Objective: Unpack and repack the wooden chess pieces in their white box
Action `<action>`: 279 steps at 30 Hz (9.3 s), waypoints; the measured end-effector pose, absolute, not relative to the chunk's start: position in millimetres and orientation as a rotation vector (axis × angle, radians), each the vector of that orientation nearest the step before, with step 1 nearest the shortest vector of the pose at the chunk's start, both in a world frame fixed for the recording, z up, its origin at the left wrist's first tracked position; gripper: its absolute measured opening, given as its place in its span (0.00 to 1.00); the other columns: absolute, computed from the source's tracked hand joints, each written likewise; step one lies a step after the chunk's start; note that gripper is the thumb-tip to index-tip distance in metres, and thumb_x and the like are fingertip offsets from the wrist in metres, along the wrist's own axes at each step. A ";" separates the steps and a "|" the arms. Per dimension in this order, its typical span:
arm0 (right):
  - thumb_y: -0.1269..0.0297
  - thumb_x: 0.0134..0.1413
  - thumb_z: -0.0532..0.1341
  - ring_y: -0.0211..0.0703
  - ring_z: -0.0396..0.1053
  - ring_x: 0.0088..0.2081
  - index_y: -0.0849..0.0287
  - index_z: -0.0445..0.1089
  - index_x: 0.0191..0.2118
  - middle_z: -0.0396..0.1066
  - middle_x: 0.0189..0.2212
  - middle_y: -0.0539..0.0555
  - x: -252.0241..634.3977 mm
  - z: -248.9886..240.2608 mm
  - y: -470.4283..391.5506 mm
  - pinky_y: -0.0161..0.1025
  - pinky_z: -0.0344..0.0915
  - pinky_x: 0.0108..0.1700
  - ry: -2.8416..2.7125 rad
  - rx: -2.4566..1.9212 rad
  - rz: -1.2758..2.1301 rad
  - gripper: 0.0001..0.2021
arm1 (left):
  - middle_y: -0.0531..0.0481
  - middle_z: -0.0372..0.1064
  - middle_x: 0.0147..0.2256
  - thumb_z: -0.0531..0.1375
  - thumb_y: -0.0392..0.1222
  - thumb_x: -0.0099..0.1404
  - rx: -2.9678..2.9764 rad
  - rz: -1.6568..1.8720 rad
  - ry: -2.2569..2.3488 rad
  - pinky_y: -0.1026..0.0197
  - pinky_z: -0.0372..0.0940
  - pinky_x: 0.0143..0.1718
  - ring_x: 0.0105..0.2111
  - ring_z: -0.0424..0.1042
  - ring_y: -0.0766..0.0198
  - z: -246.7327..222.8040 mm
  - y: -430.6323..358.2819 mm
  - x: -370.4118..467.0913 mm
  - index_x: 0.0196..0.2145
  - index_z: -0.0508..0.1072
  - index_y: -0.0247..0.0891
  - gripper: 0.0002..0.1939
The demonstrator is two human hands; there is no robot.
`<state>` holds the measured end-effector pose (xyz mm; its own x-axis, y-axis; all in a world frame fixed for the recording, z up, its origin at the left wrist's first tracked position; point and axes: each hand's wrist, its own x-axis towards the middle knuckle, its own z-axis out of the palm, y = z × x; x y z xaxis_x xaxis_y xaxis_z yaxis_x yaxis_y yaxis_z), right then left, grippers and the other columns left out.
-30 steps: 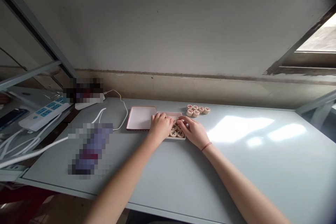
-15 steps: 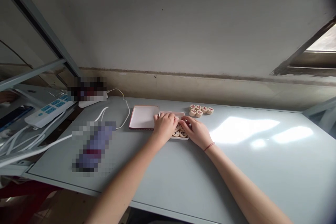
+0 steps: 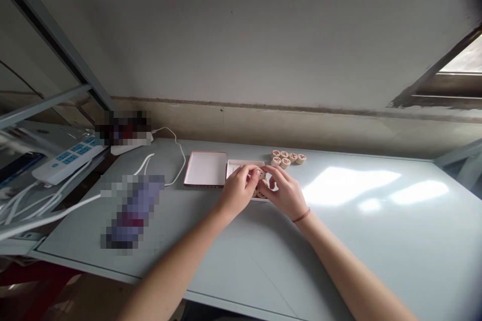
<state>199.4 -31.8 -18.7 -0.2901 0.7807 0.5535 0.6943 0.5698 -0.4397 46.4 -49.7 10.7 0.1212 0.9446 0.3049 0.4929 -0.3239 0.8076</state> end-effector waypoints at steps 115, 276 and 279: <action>0.59 0.48 0.57 0.40 0.67 0.28 0.57 0.68 0.39 0.71 0.35 0.55 242.2 -6.3 -9.1 0.40 0.64 0.33 -1.616 -1.587 0.134 0.12 | 0.47 0.74 0.38 0.57 0.37 0.64 1.451 1.383 1.251 0.61 0.71 0.41 0.37 0.75 0.65 5.7 -29.3 43.1 0.39 0.68 0.38 0.05; 0.53 0.55 0.58 0.40 0.69 0.29 0.55 0.70 0.41 0.74 0.32 0.53 195.9 12.2 -44.2 0.36 0.66 0.31 -2.076 -1.229 0.465 0.13 | 0.51 0.74 0.29 0.62 0.43 0.59 2.275 1.057 1.503 0.62 0.66 0.32 0.30 0.72 0.61 -4.6 -53.7 28.5 0.34 0.73 0.40 0.06; 0.59 0.56 0.58 0.39 0.69 0.29 0.54 0.71 0.37 0.73 0.29 0.51 185.2 13.7 -52.6 0.35 0.66 0.32 -2.097 -1.195 0.468 0.08 | 0.49 0.74 0.30 0.60 0.39 0.60 2.360 0.990 1.559 0.60 0.66 0.33 0.31 0.72 0.59 -6.5 -54.3 30.3 0.32 0.72 0.39 0.02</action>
